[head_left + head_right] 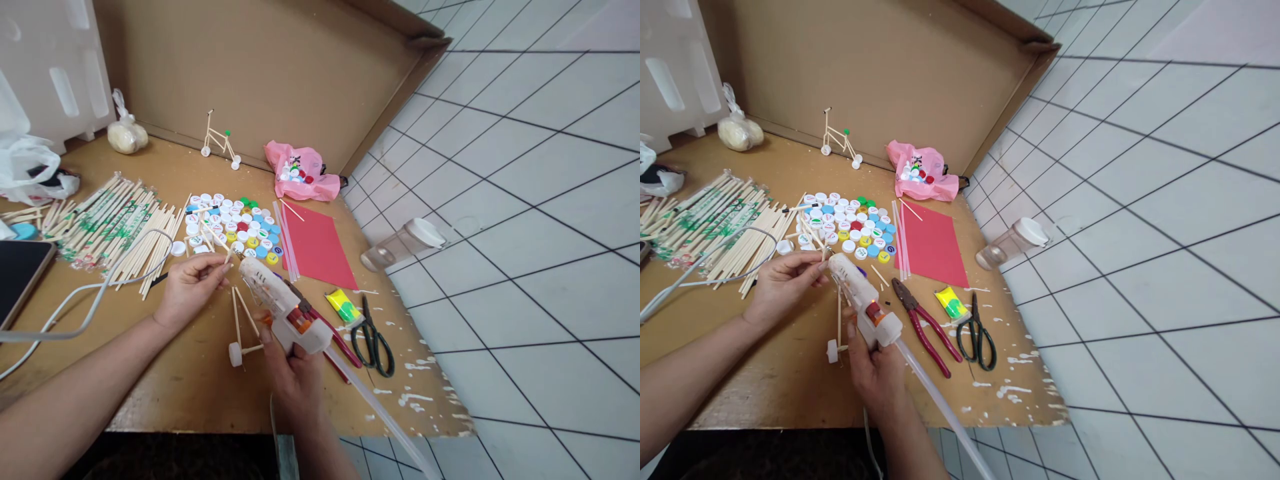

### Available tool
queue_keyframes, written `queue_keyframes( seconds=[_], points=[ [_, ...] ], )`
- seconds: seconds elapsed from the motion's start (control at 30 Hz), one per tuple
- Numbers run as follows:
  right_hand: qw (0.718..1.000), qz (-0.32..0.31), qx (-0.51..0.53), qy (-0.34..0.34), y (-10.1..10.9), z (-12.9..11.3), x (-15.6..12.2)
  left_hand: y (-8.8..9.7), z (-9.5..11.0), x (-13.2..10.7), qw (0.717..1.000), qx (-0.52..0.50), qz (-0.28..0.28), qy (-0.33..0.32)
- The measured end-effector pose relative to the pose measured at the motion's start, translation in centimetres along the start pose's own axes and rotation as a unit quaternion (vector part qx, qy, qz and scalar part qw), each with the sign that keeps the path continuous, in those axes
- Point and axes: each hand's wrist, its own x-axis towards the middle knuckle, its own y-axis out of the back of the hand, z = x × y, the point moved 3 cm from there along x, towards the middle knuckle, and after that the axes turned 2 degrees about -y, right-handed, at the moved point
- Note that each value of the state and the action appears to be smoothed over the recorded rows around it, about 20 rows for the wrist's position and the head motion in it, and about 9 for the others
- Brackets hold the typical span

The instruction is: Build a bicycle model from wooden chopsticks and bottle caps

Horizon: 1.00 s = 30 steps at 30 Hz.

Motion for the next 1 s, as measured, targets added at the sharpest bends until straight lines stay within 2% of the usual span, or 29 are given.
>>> queue_keyframes(
  seconds=[0.13, 0.3, 0.43, 0.53, 0.7, 0.8, 1.0],
  points=[
    [0.985, 0.02, 0.13, -0.115, 0.9, 1.0, 0.1, 0.0, 0.2, 0.0, 1.0, 0.01, 0.0, 0.008],
    [0.916, 0.138, 0.321, -0.198, 4.3, 2.1, 2.0, 0.0, 0.5, 0.0, 1.0, 0.009, 0.01, 0.02],
    [0.872, 0.178, 0.354, -0.286, 8.3, 3.9, 3.1, 0.1, 0.7, -0.2, 0.999, 0.025, 0.022, 0.033],
    [0.851, 0.201, 0.35, -0.335, 11.1, 5.7, 3.0, 0.1, 0.8, -0.3, 0.998, 0.041, 0.02, 0.045],
    [0.841, 0.212, 0.342, -0.363, 14.4, 7.8, 3.3, 0.2, 0.9, -0.4, 0.997, 0.062, 0.025, 0.043],
    [0.832, 0.255, 0.31, -0.383, 16.3, 8.8, 4.2, 0.3, 0.7, -0.4, 0.997, 0.062, 0.021, 0.03],
    [0.848, 0.273, 0.284, -0.354, 18.9, 10.2, 5.5, 0.5, 0.4, 0.0, 0.997, 0.066, 0.026, 0.014]
  ],
)
